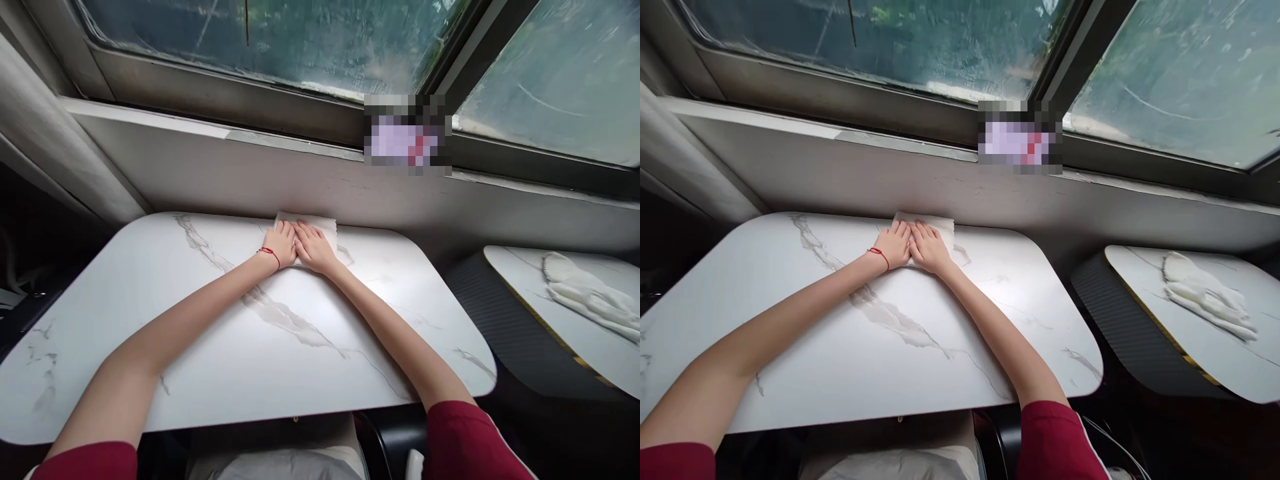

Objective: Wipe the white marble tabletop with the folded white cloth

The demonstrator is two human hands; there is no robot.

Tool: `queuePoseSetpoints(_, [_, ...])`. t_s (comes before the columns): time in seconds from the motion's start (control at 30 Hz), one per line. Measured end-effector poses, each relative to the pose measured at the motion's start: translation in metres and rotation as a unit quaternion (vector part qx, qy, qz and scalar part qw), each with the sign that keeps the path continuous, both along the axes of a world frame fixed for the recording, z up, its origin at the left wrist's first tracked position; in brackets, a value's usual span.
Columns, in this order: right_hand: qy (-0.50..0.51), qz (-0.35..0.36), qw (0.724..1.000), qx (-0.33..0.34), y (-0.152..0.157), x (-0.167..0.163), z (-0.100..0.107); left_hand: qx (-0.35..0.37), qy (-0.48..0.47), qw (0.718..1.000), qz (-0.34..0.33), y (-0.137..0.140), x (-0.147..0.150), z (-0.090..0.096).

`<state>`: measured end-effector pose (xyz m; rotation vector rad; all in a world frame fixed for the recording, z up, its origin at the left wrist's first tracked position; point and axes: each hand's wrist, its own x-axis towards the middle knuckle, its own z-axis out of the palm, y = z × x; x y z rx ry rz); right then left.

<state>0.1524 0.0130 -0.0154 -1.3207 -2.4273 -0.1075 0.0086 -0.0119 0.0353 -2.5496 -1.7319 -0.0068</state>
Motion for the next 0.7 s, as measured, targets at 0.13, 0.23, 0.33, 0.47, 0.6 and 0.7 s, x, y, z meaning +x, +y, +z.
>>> queuePoseSetpoints(0.13, [0.034, 0.008, 0.999, 0.017, 0.002, -0.001, -0.005, 0.016, 0.009, 1.000, -0.002, 0.002, -0.001, -0.005])
queuePoseSetpoints(0.23, [0.050, 0.015, 0.998, 0.020, 0.003, 0.001, -0.005, 0.031, 0.014, 0.999, -0.006, 0.003, -0.001, -0.009])
queuePoseSetpoints(0.33, [0.063, 0.024, 0.998, 0.019, 0.006, 0.001, -0.004, 0.044, 0.018, 0.999, -0.007, 0.007, -0.001, -0.013])
queuePoseSetpoints(0.47, [0.080, 0.032, 0.996, 0.017, 0.012, 0.001, -0.003, 0.054, 0.012, 0.998, -0.005, 0.011, -0.001, -0.016])
queuePoseSetpoints(0.6, [0.093, 0.042, 0.995, 0.022, 0.016, 0.002, -0.004, 0.057, 0.002, 0.998, -0.004, 0.013, -0.001, -0.020])
queuePoseSetpoints(0.7, [0.093, 0.042, 0.995, 0.021, 0.015, 0.001, -0.003, 0.062, -0.008, 0.998, -0.009, 0.014, -0.004, -0.022])
